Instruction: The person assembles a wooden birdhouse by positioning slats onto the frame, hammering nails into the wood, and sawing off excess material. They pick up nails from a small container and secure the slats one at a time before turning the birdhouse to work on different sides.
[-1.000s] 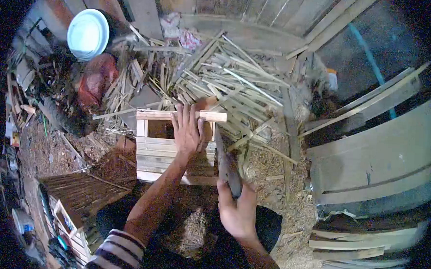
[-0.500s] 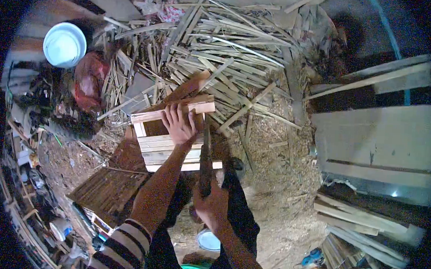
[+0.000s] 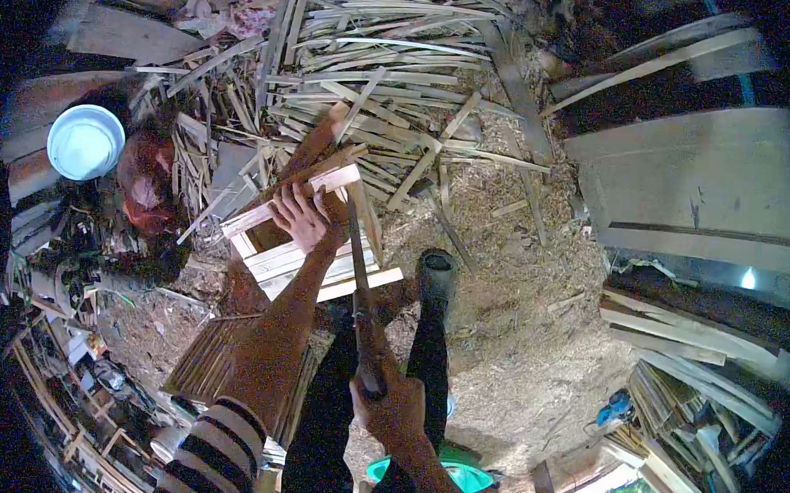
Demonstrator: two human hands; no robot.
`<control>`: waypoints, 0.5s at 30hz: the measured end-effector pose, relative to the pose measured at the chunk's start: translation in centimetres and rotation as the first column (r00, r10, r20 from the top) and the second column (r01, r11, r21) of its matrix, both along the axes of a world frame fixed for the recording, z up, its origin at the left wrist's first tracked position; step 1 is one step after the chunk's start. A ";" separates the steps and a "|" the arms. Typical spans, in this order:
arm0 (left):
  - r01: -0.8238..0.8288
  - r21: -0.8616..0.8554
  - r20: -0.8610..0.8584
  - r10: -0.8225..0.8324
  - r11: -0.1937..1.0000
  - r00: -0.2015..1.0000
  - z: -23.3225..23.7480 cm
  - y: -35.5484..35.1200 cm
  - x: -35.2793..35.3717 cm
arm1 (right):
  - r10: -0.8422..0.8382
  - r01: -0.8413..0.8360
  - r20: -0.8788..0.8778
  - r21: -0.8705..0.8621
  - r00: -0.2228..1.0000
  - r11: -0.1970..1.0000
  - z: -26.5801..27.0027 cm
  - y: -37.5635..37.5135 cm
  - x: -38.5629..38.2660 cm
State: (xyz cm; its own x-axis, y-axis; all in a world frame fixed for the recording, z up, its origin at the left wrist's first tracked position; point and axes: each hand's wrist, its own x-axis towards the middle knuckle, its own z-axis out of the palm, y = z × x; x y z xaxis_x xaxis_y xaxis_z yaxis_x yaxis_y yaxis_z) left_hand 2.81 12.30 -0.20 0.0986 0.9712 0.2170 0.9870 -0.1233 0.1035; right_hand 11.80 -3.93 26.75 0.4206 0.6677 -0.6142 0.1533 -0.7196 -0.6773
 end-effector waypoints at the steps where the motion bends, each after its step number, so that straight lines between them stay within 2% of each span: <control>1: 0.004 0.022 0.005 -0.004 1.000 1.000 0.1 0.0 0.0 | -0.087 0.088 -0.060 0.009 0.994 0.996 0.0 -0.3 0.0; 2: 0.005 0.028 0.032 -0.006 1.000 0.999 0.1 0.0 0.0 | 0.054 -0.056 0.069 0.019 0.996 0.998 -1.6 0.2 0.4; 5: -0.005 -0.018 0.032 0.005 1.000 0.999 0.7 0.1 0.2 | 0.078 -0.081 0.080 0.036 0.994 0.996 -7.5 3.5 0.3; 6: 0.003 -0.021 0.026 -0.003 1.000 1.000 0.8 0.4 0.1 | 0.136 -0.138 0.186 0.001 0.973 0.990 -7.2 3.3 0.2; 7: 0.005 0.000 0.028 -0.005 1.000 1.000 0.9 0.4 0.0 | 0.132 -0.133 0.179 -0.006 0.975 0.991 -5.1 2.5 -0.2; 9: -0.005 0.013 0.039 0.004 1.000 0.999 0.9 0.1 0.5 | 0.084 -0.113 0.269 0.094 0.959 0.989 -0.4 0.7 0.0; 12: -0.008 0.034 0.045 0.007 0.999 0.999 0.5 0.1 0.3 | 0.044 -0.058 0.201 0.065 0.979 0.996 -0.8 0.1 0.3; 14: -0.005 0.043 0.050 0.002 0.999 0.999 0.7 0.1 0.3 | 0.145 -0.141 0.108 -0.043 0.984 0.989 -5.7 3.1 0.9; 15: -0.001 0.052 0.061 -0.002 0.999 0.998 0.9 0.1 0.4 | 0.146 -0.142 0.108 -0.041 0.983 0.989 -6.1 4.0 1.3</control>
State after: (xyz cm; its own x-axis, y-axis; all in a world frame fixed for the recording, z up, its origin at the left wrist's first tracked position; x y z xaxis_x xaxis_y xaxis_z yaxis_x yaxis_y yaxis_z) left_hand 3.22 12.44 0.74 0.0839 0.9583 0.2731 0.9790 -0.1304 0.1565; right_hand 13.05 0.02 20.65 0.3880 0.7067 -0.5916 0.3297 -0.7058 -0.6270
